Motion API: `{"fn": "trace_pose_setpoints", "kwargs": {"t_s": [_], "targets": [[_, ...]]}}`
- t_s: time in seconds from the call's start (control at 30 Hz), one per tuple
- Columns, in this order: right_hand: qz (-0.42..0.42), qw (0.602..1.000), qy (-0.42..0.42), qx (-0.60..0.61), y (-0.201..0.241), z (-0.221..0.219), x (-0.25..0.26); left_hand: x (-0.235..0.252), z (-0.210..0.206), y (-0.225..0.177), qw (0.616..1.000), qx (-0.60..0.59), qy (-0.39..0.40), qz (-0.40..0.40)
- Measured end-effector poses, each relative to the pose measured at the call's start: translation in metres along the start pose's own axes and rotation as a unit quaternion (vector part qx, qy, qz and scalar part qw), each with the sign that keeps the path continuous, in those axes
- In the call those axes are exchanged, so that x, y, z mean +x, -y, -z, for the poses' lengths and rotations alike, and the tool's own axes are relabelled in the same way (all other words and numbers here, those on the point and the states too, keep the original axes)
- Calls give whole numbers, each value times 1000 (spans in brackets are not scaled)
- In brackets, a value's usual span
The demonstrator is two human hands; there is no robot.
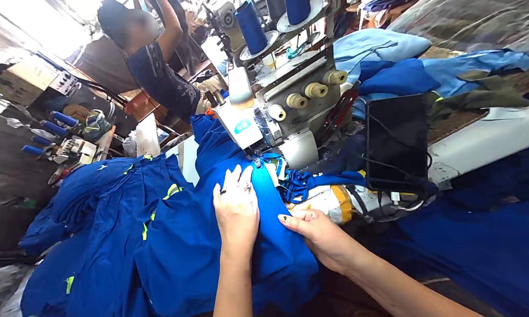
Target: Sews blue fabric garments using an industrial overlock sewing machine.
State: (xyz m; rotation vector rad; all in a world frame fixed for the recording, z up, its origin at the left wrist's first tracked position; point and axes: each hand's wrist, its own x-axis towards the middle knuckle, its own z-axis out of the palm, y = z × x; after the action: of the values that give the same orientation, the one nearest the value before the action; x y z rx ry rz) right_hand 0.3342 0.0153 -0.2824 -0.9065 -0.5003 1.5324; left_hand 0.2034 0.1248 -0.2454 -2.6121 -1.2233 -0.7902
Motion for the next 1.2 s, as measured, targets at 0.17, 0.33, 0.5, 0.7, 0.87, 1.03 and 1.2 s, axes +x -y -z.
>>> {"fn": "trace_pose_setpoints", "kwargs": {"t_s": [0.17, 0.33, 0.5, 0.7, 0.87, 1.03, 1.2], "targets": [[-17, 999, -1, 28, 0, 2, -2, -4, 7, 2, 999, -35, 7, -28], [-16, 999, 9, 40, 4, 2, -2, -24, 5, -24, 997, 28, -46, -58], [-8, 999, -25, 41, 6, -1, 4, -22, -4, -19, 998, 23, -42, -42], [29, 999, -40, -7, 11, -4, 22, -5, -11, -2, 998, -41, -38, -16], [64, 996, -56, -33, 9, -4, 28, 1, -13, 7, 997, -66, -31, -23], [85, 993, -60, -49, 16, -6, 35, 11, -11, 9, 995, -103, -6, 14], [72, 993, -81, -41, 18, -7, 38, 13, -14, 11, 992, -119, 16, 41]]}}
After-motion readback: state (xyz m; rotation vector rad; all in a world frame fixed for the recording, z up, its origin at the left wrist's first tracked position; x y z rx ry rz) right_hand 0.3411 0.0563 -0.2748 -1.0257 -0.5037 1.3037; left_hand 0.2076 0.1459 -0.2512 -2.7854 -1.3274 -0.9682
